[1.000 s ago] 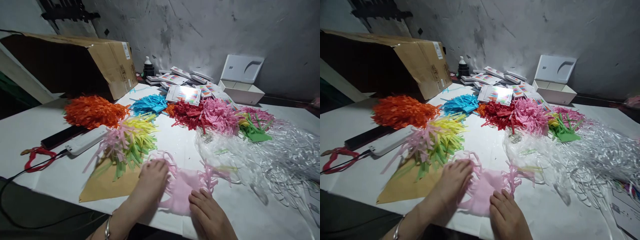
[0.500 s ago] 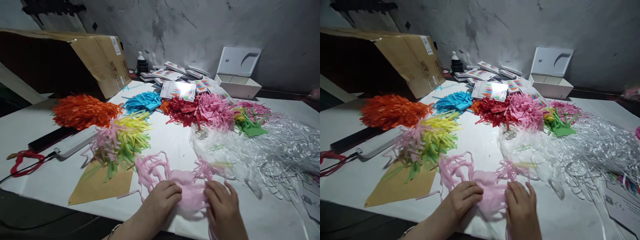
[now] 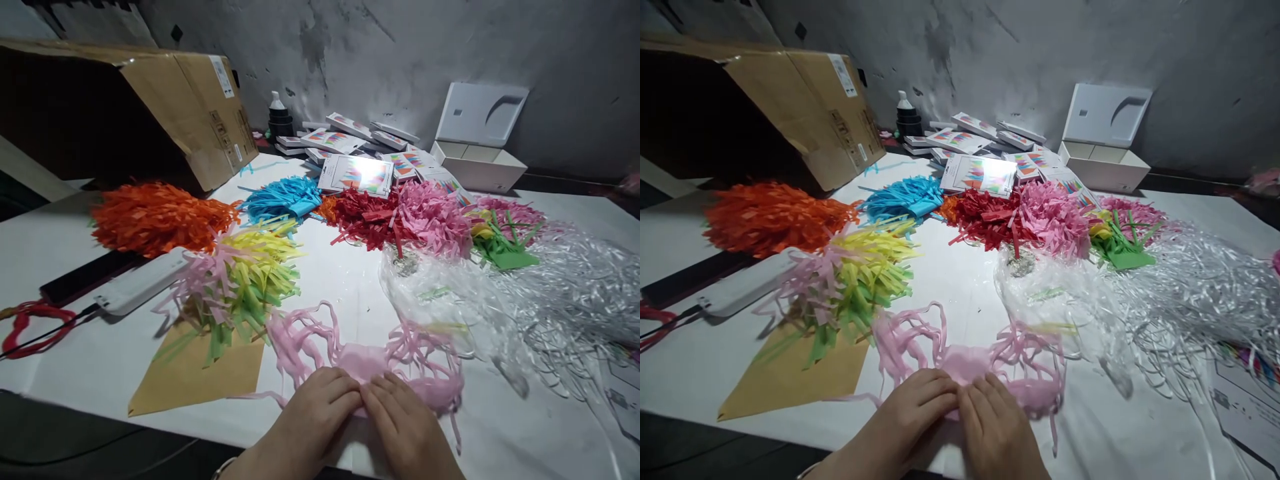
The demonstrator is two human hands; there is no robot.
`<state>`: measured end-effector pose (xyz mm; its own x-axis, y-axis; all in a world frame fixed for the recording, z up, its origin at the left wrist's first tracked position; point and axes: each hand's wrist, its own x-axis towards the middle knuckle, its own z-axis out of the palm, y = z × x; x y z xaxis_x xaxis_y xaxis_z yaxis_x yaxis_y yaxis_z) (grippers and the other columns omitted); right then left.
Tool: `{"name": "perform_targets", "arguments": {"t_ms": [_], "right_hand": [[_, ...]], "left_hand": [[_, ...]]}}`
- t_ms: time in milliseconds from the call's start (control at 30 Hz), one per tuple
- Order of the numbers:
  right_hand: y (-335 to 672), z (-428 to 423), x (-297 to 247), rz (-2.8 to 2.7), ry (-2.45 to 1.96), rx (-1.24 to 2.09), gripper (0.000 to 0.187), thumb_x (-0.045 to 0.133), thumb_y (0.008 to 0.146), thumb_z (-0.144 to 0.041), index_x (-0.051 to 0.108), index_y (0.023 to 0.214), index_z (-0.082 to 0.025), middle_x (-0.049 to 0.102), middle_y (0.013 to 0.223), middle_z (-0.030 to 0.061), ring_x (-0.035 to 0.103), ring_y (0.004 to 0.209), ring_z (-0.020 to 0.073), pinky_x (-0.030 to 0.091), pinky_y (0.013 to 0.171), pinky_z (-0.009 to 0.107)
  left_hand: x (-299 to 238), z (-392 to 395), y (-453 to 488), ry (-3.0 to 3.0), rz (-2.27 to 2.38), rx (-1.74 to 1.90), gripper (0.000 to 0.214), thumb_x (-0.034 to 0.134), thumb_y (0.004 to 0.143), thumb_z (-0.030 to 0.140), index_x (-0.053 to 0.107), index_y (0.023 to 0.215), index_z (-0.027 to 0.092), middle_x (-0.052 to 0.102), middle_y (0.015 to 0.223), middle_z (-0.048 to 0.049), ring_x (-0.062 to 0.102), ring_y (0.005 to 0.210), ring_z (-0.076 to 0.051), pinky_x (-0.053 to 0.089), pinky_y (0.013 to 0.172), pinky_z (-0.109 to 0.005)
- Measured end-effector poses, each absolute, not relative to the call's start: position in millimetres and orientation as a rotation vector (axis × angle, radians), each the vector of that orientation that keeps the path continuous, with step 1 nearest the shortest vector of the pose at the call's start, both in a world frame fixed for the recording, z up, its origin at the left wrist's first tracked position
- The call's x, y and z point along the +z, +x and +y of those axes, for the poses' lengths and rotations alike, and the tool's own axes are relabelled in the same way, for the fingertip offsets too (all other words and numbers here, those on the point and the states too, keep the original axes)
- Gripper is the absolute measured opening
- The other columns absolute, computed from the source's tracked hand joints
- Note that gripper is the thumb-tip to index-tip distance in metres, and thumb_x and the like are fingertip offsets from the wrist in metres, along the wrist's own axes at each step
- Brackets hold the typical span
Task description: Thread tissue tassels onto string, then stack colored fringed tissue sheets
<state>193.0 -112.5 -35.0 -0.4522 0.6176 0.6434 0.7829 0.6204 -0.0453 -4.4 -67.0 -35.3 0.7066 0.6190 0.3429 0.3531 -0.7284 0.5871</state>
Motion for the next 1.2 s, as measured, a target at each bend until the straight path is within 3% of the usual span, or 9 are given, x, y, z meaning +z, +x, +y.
{"name": "perform_targets", "arguments": {"t_ms": [200, 400, 567, 667, 800, 867, 933, 1000, 1200], "right_hand": [[211, -120, -46, -2.150, -1.195, 0.045, 0.023, 0.042, 0.101, -0.013, 0.063, 0.110, -0.016, 0.074, 0.090, 0.0060, 0.068, 0.092, 0.0209, 0.050, 0.088, 0.035], [192, -104, -53, -1.841, -1.588, -0.043, 0.020, 0.042, 0.103, -0.018, 0.060, 0.094, -0.021, 0.063, 0.074, 0.0029, 0.058, 0.071, 0.0218, 0.041, 0.078, 0.039], [192, -102, -54, -1.795, -1.657, -0.284, 0.016, 0.052, 0.098, -0.018, 0.063, 0.110, -0.017, 0.070, 0.099, 0.0136, 0.063, 0.097, 0.0301, 0.039, 0.097, 0.052], [194, -108, -52, -2.020, -1.393, -0.291, 0.023, 0.059, 0.092, -0.012, 0.065, 0.115, -0.015, 0.072, 0.107, 0.0125, 0.065, 0.104, 0.0279, 0.038, 0.103, 0.046], [189, -106, -53, -2.107, -1.267, -0.258, 0.029, 0.043, 0.094, -0.005, 0.068, 0.107, -0.015, 0.074, 0.095, 0.0084, 0.067, 0.094, 0.0227, 0.040, 0.102, 0.041], [186, -103, -52, -2.069, -1.277, -0.233, 0.030, 0.040, 0.094, -0.003, 0.066, 0.101, -0.016, 0.072, 0.088, 0.0074, 0.066, 0.087, 0.0216, 0.041, 0.099, 0.041], [183, -101, -49, -2.013, -1.310, -0.147, 0.024, 0.044, 0.094, -0.004, 0.064, 0.095, -0.017, 0.069, 0.081, 0.0050, 0.064, 0.079, 0.0194, 0.042, 0.094, 0.040], [181, -100, -46, -1.951, -1.318, -0.034, 0.020, 0.046, 0.094, -0.005, 0.062, 0.092, -0.017, 0.066, 0.079, 0.0034, 0.062, 0.074, 0.0171, 0.041, 0.092, 0.038], [182, -103, -46, -2.061, -1.289, -0.132, 0.030, 0.036, 0.101, -0.011, 0.065, 0.099, -0.019, 0.072, 0.092, 0.0062, 0.063, 0.093, 0.0218, 0.034, 0.100, 0.041]], "left_hand": [[-29, -64, -17, 2.313, 0.941, 0.600, 0.023, 0.042, 0.097, 0.012, 0.062, 0.100, 0.021, 0.072, 0.090, -0.0038, 0.066, 0.082, -0.019, 0.052, 0.072, -0.029], [-26, -40, 11, 2.368, 1.369, 0.190, 0.025, 0.042, 0.099, 0.015, 0.061, 0.085, 0.019, 0.068, 0.083, -0.0052, 0.067, 0.070, -0.021, 0.047, 0.062, -0.030], [-22, -29, 22, 2.375, 1.467, 0.006, 0.023, 0.045, 0.098, 0.015, 0.061, 0.083, 0.019, 0.070, 0.078, -0.0057, 0.069, 0.068, -0.024, 0.041, 0.059, -0.032], [-26, -27, 22, 2.375, 1.465, 0.014, 0.022, 0.045, 0.097, 0.014, 0.061, 0.083, 0.019, 0.070, 0.077, -0.0056, 0.068, 0.066, -0.023, 0.039, 0.058, -0.031], [-25, -28, 17, 2.322, 1.488, 0.093, 0.027, 0.044, 0.098, 0.017, 0.060, 0.077, 0.020, 0.068, 0.071, -0.0032, 0.065, 0.061, -0.021, 0.040, 0.055, -0.031], [-22, -32, 11, 2.375, 1.442, 0.274, 0.016, 0.049, 0.097, 0.020, 0.063, 0.089, 0.019, 0.071, 0.082, -0.0061, 0.067, 0.073, -0.024, 0.045, 0.062, -0.033], [-21, -37, 6, 2.528, 1.275, 0.511, 0.017, 0.058, 0.093, 0.023, 0.063, 0.108, 0.018, 0.071, 0.108, -0.0114, 0.065, 0.099, -0.029, 0.049, 0.081, -0.041], [-23, -41, 1, 2.674, 1.056, 0.695, 0.020, 0.060, 0.091, 0.019, 0.063, 0.111, 0.021, 0.068, 0.120, -0.0101, 0.058, 0.114, -0.031, 0.039, 0.100, -0.050], [-39, -45, -9, 2.663, 0.880, 0.740, 0.021, 0.055, 0.089, 0.002, 0.063, 0.086, 0.021, 0.071, 0.093, -0.0008, 0.059, 0.093, -0.021, 0.033, 0.100, -0.046]]}}
